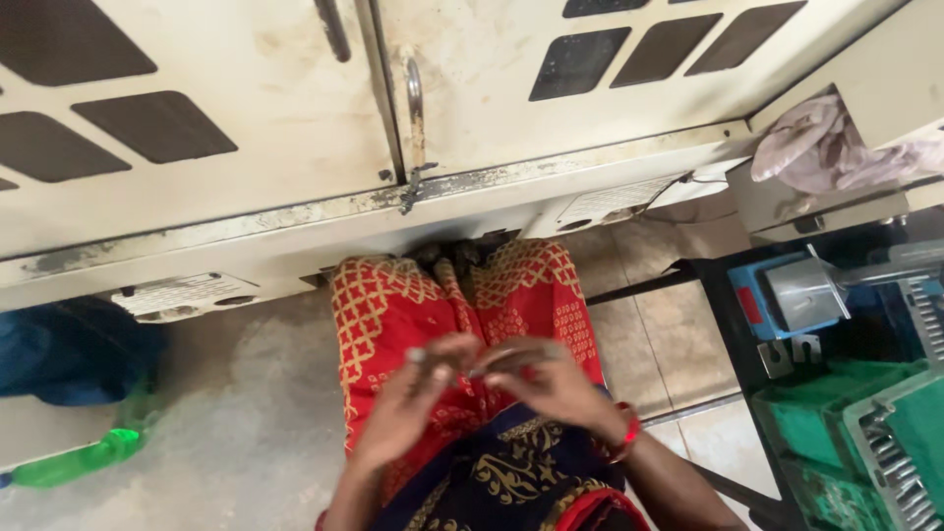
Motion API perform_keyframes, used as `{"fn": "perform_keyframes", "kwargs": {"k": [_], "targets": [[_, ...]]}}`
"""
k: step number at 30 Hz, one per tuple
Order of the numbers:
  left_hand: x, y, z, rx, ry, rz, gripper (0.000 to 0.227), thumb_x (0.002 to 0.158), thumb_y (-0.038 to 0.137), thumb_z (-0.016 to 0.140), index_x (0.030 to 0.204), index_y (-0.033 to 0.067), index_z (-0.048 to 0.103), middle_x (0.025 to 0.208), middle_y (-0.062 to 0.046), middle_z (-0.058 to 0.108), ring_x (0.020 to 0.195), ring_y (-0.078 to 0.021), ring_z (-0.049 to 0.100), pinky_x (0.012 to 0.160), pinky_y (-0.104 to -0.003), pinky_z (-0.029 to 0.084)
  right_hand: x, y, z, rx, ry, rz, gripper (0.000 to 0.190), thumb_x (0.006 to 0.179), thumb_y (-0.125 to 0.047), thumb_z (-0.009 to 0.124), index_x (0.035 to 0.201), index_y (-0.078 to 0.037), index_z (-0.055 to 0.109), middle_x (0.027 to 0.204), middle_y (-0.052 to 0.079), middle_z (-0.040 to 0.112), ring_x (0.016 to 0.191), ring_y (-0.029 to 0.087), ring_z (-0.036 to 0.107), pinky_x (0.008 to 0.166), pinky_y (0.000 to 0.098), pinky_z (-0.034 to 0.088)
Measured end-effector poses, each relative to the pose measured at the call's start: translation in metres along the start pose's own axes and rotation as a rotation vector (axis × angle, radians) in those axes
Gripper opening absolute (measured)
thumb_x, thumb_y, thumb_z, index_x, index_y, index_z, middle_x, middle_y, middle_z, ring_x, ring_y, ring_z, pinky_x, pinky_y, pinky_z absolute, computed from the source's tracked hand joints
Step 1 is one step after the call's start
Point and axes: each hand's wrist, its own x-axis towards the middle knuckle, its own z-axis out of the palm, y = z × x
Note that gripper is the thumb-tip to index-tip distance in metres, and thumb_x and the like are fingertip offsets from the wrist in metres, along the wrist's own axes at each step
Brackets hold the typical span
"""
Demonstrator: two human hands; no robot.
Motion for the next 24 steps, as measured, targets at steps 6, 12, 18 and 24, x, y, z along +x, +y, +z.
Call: {"fn": "perform_keyframes", "kwargs": {"k": [6, 12, 18, 24], "targets": [[-0.009, -0.011, -0.048, -0.750, -0.126, 0.509, 0.026, 0.111, 0.024, 0.061, 0.129, 0.0071, 0.069, 0.121, -0.017, 0.072, 0.106, -0.0290, 0.071, 0.092, -0.047, 0.060, 0.026, -0.003, -0.032, 0.164, 0.350, -0.503, 0.017, 0.103, -0.023, 0.068, 0.115, -0.011, 0.071, 0.102, 0.010, 0.078, 0.087, 0.021, 0.081, 0.070, 0.0332, 0.064], [0.007, 0.011, -0.056, -0.357, 0.173, 0.358, 0.041, 0.108, 0.043, 0.057, 0.112, 0.0058, 0.073, 0.103, -0.016, 0.073, 0.085, -0.0248, 0.070, 0.074, -0.042, 0.058, 0.099, -0.003, -0.025, -0.436, 0.481, -0.636, 0.021, 0.105, -0.026, 0.065, 0.123, -0.014, 0.067, 0.110, 0.004, 0.078, 0.095, 0.021, 0.080, 0.082, 0.0344, 0.065], [0.063, 0.126, -0.082, 0.105, 0.185, 0.618, 0.068, 0.110, 0.069, 0.037, 0.139, 0.0109, 0.057, 0.140, -0.017, 0.061, 0.126, -0.0261, 0.059, 0.101, -0.048, 0.053, 0.206, -0.019, -0.044, -0.399, 0.606, -0.863, 0.033, 0.107, -0.030, 0.063, 0.138, -0.019, 0.055, 0.135, 0.008, 0.067, 0.126, 0.022, 0.066, 0.102, 0.0372, 0.062], [0.156, 0.230, -0.079, 0.410, 0.239, 0.778, 0.091, 0.102, 0.085, 0.022, 0.161, 0.0173, 0.018, 0.148, -0.021, 0.052, 0.131, -0.0274, 0.057, 0.106, -0.043, 0.050, 0.303, -0.022, -0.034, -0.509, 0.701, -0.809, 0.021, 0.102, -0.030, 0.074, 0.121, -0.024, 0.069, 0.115, -0.001, 0.078, 0.104, 0.017, 0.069, 0.097, 0.0369, 0.050]]}}
